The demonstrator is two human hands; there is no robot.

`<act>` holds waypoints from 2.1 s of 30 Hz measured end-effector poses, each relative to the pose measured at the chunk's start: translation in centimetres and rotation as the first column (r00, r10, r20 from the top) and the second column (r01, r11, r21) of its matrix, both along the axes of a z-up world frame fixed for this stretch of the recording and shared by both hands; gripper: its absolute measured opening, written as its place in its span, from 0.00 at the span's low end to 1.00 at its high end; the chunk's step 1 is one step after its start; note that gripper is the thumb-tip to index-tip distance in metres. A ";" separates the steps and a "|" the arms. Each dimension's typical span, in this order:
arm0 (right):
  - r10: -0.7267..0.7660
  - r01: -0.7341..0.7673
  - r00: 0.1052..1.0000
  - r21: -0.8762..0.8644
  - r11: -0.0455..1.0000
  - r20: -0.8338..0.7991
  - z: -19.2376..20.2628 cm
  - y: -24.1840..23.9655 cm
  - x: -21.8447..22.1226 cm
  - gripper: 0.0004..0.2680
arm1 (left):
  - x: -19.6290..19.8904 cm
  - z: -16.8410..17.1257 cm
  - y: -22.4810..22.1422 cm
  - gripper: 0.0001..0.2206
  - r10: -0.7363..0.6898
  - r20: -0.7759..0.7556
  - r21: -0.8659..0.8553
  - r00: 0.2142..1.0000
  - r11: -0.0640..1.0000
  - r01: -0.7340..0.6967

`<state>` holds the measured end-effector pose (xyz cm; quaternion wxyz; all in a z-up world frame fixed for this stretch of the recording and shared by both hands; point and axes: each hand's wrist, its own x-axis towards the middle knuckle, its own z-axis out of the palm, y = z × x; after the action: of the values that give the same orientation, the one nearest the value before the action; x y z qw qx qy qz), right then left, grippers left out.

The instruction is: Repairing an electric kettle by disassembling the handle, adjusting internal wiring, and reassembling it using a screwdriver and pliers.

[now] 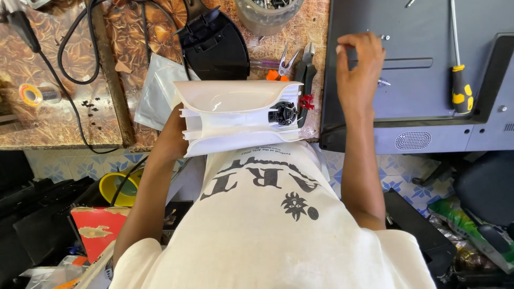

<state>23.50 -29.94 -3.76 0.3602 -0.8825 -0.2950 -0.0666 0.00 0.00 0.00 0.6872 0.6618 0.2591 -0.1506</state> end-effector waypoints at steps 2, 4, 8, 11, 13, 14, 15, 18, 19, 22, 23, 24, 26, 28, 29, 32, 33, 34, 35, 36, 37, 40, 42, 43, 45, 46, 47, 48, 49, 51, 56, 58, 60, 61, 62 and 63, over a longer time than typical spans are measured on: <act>0.054 -0.054 0.998 0.043 0.998 -0.014 -0.1 1.4 0.8 0.05 | -0.5 -0.4 0.0 0.28 0.050 0.011 -0.043 0.999 0.998 -0.050; 0.103 -0.100 0.994 0.084 0.991 -0.033 -0.3 2.4 1.0 0.07 | -0.6 0.2 -0.1 0.25 0.094 0.015 -0.089 0.995 0.992 -0.093; 0.183 -0.173 0.962 0.062 0.983 -0.204 0.3 2.9 -0.5 0.06 | 0.2 2.1 -0.5 0.23 0.085 0.048 0.007 0.995 0.996 -0.085; 0.197 -0.188 0.909 0.061 0.980 -0.368 0.7 2.4 -2.9 0.05 | -0.6 0.1 -0.6 0.25 0.145 0.121 -0.016 0.982 0.989 -0.145; 0.212 -0.190 0.883 0.093 0.977 -0.419 0.6 1.8 -4.3 0.04 | -1.5 -1.8 -0.2 0.27 0.218 0.211 -0.105 0.953 0.974 -0.199; 0.190 -0.143 0.831 0.129 0.981 -0.522 0.5 1.3 -4.8 0.04 | -1.9 -2.6 0.2 0.26 0.201 0.194 -0.085 0.960 0.978 -0.188; 0.172 -0.091 0.766 0.161 0.983 -0.619 0.5 1.0 -5.4 0.05 | -2.3 -3.4 0.6 0.25 0.184 0.176 -0.062 0.967 0.982 -0.176; 0.180 -0.004 0.675 0.240 0.971 -0.716 -1.1 -0.4 -6.0 0.05 | -0.5 0.2 -0.1 0.23 0.255 -0.002 -0.145 0.967 0.957 -0.253; 0.177 0.000 0.676 0.240 0.971 -0.716 -0.9 -0.5 -6.2 0.05 | -1.0 -0.7 0.3 0.23 0.250 -0.002 -0.145 0.968 0.958 -0.248; 0.221 0.043 0.628 0.317 0.948 -0.747 -0.5 -0.8 -7.0 0.10 | -1.4 -0.8 0.5 0.22 0.137 0.116 -0.024 0.984 0.991 -0.135; 0.224 0.052 0.622 0.326 0.944 -0.750 -0.7 -0.9 -7.1 0.11 | -0.6 0.8 -0.1 0.20 0.196 0.066 -0.055 0.978 0.980 -0.193; 0.228 0.062 0.617 0.334 0.940 -0.753 -0.9 -1.0 -7.3 0.12 | 0.3 2.5 -0.7 0.19 0.253 0.015 -0.083 0.967 0.964 -0.251; 0.228 0.071 0.612 0.340 0.938 -0.758 0.3 -0.6 -7.2 0.12 | 0.4 2.3 -0.3 0.21 0.284 0.055 -0.076 0.957 0.957 -0.279; 0.229 0.079 0.604 0.344 0.936 -0.763 1.1 -0.7 -6.7 0.12 | -0.3 1.0 0.5 0.22 0.316 0.092 -0.071 0.944 0.948 -0.310; 0.238 0.044 0.617 0.335 0.941 -0.750 1.2 -0.9 -6.2 0.11 | -1.1 -0.1 1.0 0.19 0.344 0.106 -0.074 0.933 0.938 -0.338; 0.180 0.059 0.667 0.293 0.954 -0.723 0.9 -2.2 -4.0 0.08 | -2.8 -1.5 2.4 0.17 0.352 0.125 -0.045 0.928 0.936 -0.349; 0.114 0.110 0.699 0.263 0.959 -0.707 0.7 -2.7 -3.1 0.06 | -3.2 -1.6 2.8 0.17 0.334 0.127 -0.010 0.934 0.942 -0.335; 0.111 0.113 0.702 0.264 0.958 -0.703 0.2 -3.6 -1.3 0.06 | -2.7 0.2 3.0 0.17 0.330 0.132 -0.011 0.935 0.943 -0.331; 0.008 0.191 0.740 0.222 0.956 -0.672 -0.2 -4.5 0.5 0.06 | -2.4 2.0 3.1 0.15 0.305 0.061 -0.002 0.950 0.952 -0.306; -0.097 0.271 0.767 0.184 0.945 -0.634 -0.7 -5.5 2.2 0.05 | -2.1 3.8 3.3 0.14 0.280 -0.011 0.004 0.960 0.960 -0.280; -0.096 0.271 0.771 0.187 0.944 -0.630 -1.7 -6.6 4.1 0.05 | -2.3 4.7 3.5 0.14 0.279 -0.005 0.004 0.960 0.960 -0.279; -0.294 0.318 0.912 0.039 0.947 -0.286 -5.5 -9.5 9.6 0.08 | -2.8 6.9 4.1 0.12 0.304 0.109 0.028 0.946 0.951 -0.309; -0.397 0.392 0.918 -0.120 0.912 -0.016 -9.2 -11.3 13.2 0.15 | -2.9 8.1 4.3 0.14 0.326 0.332 0.055 0.885 0.930 -0.364; -0.396 0.392 0.918 -0.115 0.913 -0.010 -10.0 -11.0 14.0 0.15 | -2.5 8.7 4.0 0.14 0.326 0.339 0.055 0.883 0.929 -0.365; -0.456 0.486 0.873 -0.231 0.843 0.173 -11.4 -10.5 15.8 0.06 | -1.6 9.7 3.5 0.26 0.241 0.523 0.045 0.817 0.950 -0.309; -0.457 0.488 0.872 -0.225 0.843 0.177 -12.0 -10.5 16.3 0.06 | -0.7 10.3 2.5 0.26 0.240 0.529 0.046 0.814 0.950 -0.309; -0.461 0.497 0.867 -0.255 0.829 0.189 -12.6 -10.6 16.7 0.05 | 0.2 10.9 1.5 0.27 0.218 0.577 -0.014 0.787 0.966 -0.258; -0.466 0.506 0.862 -0.285 0.814 0.201 -13.2 -10.7 17.2 0.05 | 1.1 11.5 0.5 0.28 0.200 0.624 -0.070 0.755 0.977 -0.201; -0.470 0.511 0.859 -0.282 0.812 0.205 -13.4 -10.8 17.4 0.05 | 1.7 11.5 -0.4 0.28 0.197 0.628 -0.071 0.753 0.978 -0.196; -0.475 0.508 0.861 -0.270 0.818 0.183 -13.9 -11.2 17.6 0.14 | 3.1 11.5 -2.2 0.09 0.145 0.701 -0.200 0.698 0.980 -0.003; -0.405 0.420 0.907 -0.194 0.886 0.112 -9.6 -10.4 14.0 0.09 | 5.6 14.2 -6.7 0.09 0.089 0.629 -0.189 0.772 0.981 0.041; -0.387 0.384 0.922 -0.211 0.899 0.025 -9.2 -11.3 12.3 0.07 | 5.8 14.7 -7.7 0.10 0.061 0.587 -0.173 0.807 0.984 0.051; -0.389 0.390 0.921 -0.011 0.921 0.033 -8.6 -11.5 12.0 0.08 | 6.1 14.7 -8.1 0.09 0.040 0.612 -0.130 0.790 0.990 0.050; -0.389 0.389 0.921 -0.006 0.921 0.036 -8.2 -11.3 11.8 0.08 | 6.2 14.5 -8.3 0.09 0.039 0.616 -0.126 0.787 0.991 0.050; -0.375 0.375 0.927 0.021 0.927 -0.031 -7.7 -11.2 11.7 0.06 | 6.3 14.4 -8.5 0.09 0.045 0.612 -0.138 0.790 0.989 0.050; -0.357 0.363 0.928 0.045 0.931 -0.102 -7.4 -11.1 11.3 0.05 | 6.2 14.4 -8.7 0.09 0.053 0.604 -0.151 0.796 0.987 0.049</act>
<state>34.76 -41.01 -11.14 0.3828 -0.9119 -0.1089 -0.1002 6.18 -8.73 14.36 0.7845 0.6180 0.0136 0.0494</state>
